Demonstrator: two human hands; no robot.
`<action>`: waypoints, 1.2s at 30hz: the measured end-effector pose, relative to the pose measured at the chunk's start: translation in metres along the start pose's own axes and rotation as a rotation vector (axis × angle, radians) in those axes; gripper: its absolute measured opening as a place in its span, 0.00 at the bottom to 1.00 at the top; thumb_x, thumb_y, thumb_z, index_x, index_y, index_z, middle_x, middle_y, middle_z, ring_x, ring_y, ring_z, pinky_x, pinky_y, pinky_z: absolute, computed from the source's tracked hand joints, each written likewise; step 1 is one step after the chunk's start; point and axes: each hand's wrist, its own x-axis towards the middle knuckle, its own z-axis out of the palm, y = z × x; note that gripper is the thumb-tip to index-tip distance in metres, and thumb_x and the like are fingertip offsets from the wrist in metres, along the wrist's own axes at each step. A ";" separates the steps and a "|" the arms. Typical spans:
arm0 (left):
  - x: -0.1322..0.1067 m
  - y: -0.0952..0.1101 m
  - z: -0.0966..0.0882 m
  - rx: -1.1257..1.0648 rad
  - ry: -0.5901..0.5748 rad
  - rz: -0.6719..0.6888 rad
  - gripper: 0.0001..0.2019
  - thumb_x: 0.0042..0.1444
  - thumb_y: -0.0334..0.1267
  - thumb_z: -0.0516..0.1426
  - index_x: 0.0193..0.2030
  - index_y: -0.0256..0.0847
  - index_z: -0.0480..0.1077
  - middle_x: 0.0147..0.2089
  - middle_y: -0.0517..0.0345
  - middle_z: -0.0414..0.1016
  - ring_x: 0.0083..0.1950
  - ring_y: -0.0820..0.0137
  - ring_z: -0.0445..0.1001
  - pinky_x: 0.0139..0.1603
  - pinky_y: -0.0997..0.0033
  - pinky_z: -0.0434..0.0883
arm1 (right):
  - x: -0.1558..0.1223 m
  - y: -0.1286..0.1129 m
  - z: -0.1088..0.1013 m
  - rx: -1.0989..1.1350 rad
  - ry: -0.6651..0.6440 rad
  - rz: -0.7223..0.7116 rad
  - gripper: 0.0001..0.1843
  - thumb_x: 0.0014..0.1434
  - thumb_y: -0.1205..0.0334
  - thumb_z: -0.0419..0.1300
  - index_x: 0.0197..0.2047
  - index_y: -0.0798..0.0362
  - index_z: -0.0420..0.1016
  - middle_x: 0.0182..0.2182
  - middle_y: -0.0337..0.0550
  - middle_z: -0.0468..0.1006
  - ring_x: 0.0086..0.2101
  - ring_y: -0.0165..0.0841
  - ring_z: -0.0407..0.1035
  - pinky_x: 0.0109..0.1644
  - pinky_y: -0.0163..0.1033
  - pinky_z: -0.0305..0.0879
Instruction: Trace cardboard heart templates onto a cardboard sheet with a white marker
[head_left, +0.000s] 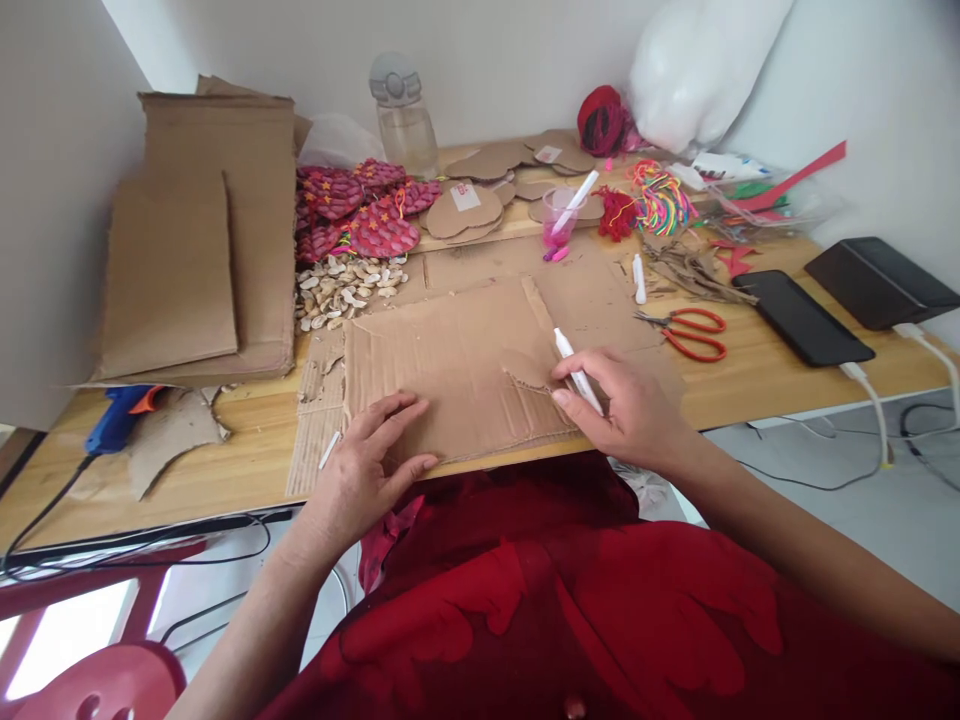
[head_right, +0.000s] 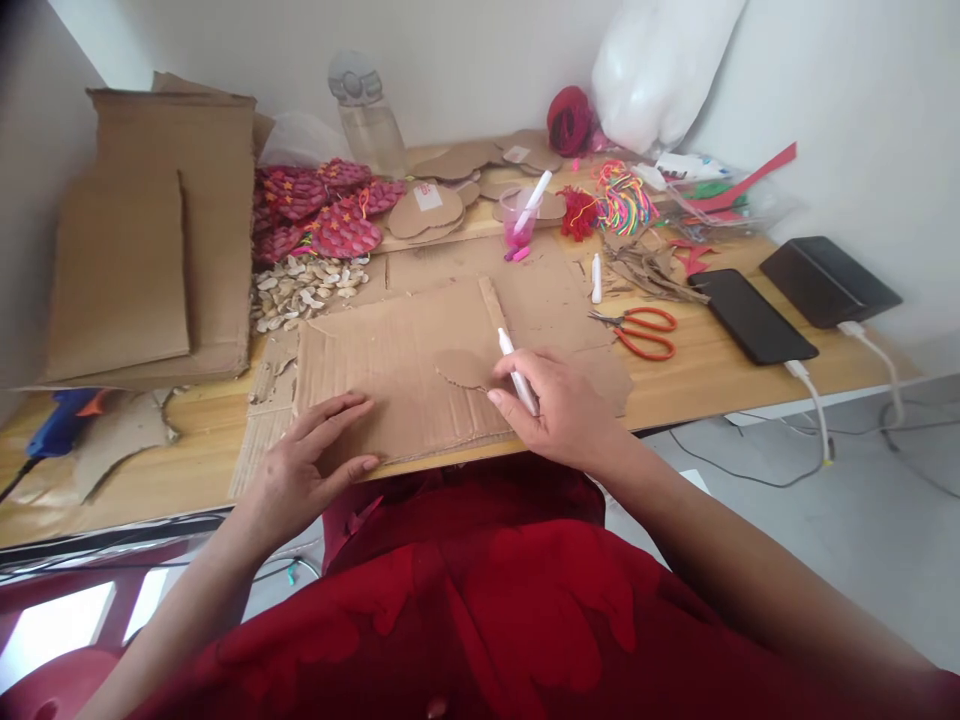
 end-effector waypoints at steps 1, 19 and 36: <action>0.000 0.000 0.000 0.003 0.001 -0.001 0.27 0.66 0.51 0.59 0.69 0.51 0.65 0.71 0.50 0.66 0.71 0.56 0.66 0.71 0.47 0.69 | -0.001 0.001 0.000 -0.006 0.022 -0.015 0.07 0.66 0.61 0.59 0.47 0.49 0.71 0.41 0.45 0.81 0.43 0.40 0.75 0.48 0.45 0.69; 0.002 0.002 0.014 0.079 0.058 0.123 0.25 0.65 0.53 0.60 0.66 0.49 0.69 0.68 0.50 0.69 0.68 0.54 0.71 0.68 0.48 0.73 | 0.006 0.040 -0.005 0.605 0.466 0.456 0.13 0.66 0.47 0.60 0.40 0.48 0.68 0.23 0.31 0.64 0.17 0.26 0.56 0.18 0.34 0.53; 0.011 0.067 -0.039 -0.212 0.067 0.389 0.17 0.65 0.25 0.56 0.56 0.46 0.75 0.54 0.55 0.80 0.62 0.64 0.76 0.65 0.56 0.74 | 0.010 0.041 -0.008 0.711 0.603 0.452 0.17 0.62 0.42 0.64 0.37 0.45 0.70 0.23 0.33 0.63 0.18 0.26 0.55 0.16 0.35 0.51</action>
